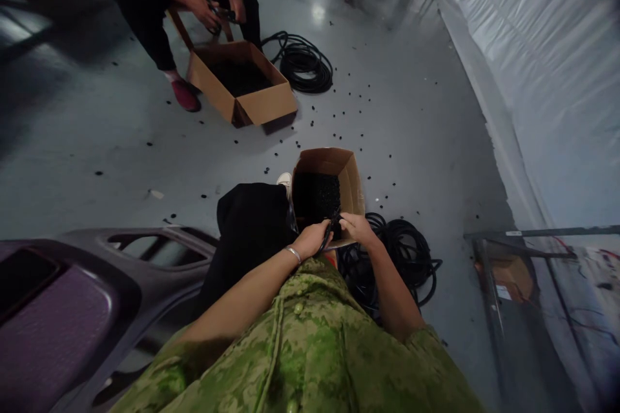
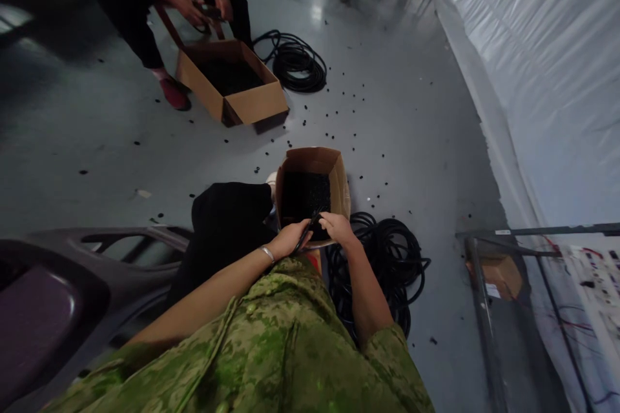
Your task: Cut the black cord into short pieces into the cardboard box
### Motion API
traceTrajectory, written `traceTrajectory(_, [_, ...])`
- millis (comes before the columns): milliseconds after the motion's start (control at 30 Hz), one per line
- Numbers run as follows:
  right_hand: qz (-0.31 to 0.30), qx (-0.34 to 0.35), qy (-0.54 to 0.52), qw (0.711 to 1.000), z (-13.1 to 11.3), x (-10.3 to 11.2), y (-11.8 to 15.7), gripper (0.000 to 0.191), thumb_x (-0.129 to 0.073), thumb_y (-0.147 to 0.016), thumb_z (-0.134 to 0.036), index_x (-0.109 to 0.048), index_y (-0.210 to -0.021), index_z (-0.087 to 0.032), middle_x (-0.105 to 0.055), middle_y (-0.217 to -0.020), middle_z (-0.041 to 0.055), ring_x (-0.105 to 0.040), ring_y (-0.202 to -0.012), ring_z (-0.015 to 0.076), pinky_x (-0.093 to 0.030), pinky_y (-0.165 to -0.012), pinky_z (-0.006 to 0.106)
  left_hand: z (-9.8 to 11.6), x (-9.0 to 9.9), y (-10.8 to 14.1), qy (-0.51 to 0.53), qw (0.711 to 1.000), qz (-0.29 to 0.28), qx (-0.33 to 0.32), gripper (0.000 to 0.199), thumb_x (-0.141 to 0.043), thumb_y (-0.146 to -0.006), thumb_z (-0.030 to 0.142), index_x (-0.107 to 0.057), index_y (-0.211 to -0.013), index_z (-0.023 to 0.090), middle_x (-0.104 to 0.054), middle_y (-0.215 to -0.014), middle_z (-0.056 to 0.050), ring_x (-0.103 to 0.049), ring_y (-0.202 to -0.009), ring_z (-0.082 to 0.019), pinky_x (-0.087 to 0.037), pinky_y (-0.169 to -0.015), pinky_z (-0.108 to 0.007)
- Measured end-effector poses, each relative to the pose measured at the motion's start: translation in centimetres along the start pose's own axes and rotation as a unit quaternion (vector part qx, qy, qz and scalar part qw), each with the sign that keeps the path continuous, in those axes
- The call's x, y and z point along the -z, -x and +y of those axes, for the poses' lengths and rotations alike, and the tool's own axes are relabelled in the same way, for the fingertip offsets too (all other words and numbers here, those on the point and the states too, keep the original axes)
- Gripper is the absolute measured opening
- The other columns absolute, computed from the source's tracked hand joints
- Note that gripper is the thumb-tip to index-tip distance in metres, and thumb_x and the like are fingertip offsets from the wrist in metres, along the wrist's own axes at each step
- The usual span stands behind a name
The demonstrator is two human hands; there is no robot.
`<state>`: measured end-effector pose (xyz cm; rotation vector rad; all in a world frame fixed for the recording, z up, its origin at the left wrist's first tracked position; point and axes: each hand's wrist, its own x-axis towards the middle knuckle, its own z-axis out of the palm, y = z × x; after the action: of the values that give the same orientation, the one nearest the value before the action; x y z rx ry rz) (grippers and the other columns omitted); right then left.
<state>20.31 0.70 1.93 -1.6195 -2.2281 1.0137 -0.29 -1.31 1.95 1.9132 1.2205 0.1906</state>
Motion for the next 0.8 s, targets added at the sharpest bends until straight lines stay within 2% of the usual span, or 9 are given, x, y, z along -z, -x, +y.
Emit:
traceTrajectory(133, [-0.002, -0.004, 0.024, 1.000, -0.1, 0.1, -0.1, 0.024, -0.046, -0.097, -0.028, -0.068, -0.089, -0.022, -0.068, -0.074, -0.0002, -0.059, -0.072, 0.0158, -0.038, -0.069, 0.023, 0.2, 0.0, 0.0, -0.021, 1.000, -0.012, 0.003, 0.033, -0.043, -0.097, 0.028, -0.057, -0.121, 0.012, -0.075, -0.092, -0.012, -0.071, -0.079, -0.021, -0.047, -0.069, -0.027])
traceTrajectory(267, [0.008, -0.024, 0.028, 0.999, 0.0, -0.1, -0.3, 0.025, -0.046, -0.097, -0.029, -0.070, -0.096, -0.022, -0.068, -0.074, 0.0001, -0.060, -0.073, 0.0168, -0.038, -0.069, 0.024, 0.8, 0.4, 0.1, -0.079, 0.996, -0.027, 0.016, 0.034, -0.040, -0.099, 0.029, -0.057, -0.120, 0.009, -0.074, -0.092, -0.017, -0.072, -0.080, -0.024, -0.048, -0.070, -0.029])
traceTrajectory(433, [0.023, -0.026, 0.040, 0.999, 0.1, -0.1, -0.3, 0.026, -0.045, -0.098, -0.029, -0.070, -0.095, -0.022, -0.068, -0.074, 0.0006, -0.060, -0.072, 0.0167, -0.037, -0.068, 0.024, 1.2, 0.7, 0.1, -0.092, 0.995, -0.033, 0.015, 0.031, -0.039, -0.099, 0.028, -0.055, -0.118, 0.009, -0.074, -0.094, -0.017, -0.073, -0.082, -0.026, -0.050, -0.073, -0.032])
traceTrajectory(600, [0.032, -0.021, 0.056, 0.998, -0.1, 0.3, -0.4, 0.027, -0.044, -0.100, -0.030, -0.070, -0.099, -0.022, -0.070, -0.077, 0.0016, -0.061, -0.076, 0.0171, -0.038, -0.070, 0.024, 0.4, 0.1, 0.0, -0.058, 0.998, -0.006, 0.005, 0.032, -0.041, -0.098, 0.029, -0.057, -0.118, 0.009, -0.074, -0.091, -0.017, -0.072, -0.079, -0.026, -0.049, -0.071, -0.031])
traceTrajectory(800, [-0.014, -0.015, 0.057, 0.998, -0.6, 0.6, -0.5, 0.025, -0.047, -0.099, -0.031, -0.070, -0.105, -0.024, -0.072, -0.082, 0.0014, -0.063, -0.081, 0.0179, -0.040, -0.073, 0.024, -0.8, -0.6, -0.3, 0.023, 0.999, 0.015, -0.028, 0.031, -0.044, -0.096, 0.031, -0.060, -0.114, 0.011, -0.075, -0.094, -0.015, -0.071, -0.083, -0.024, -0.049, -0.074, -0.030])
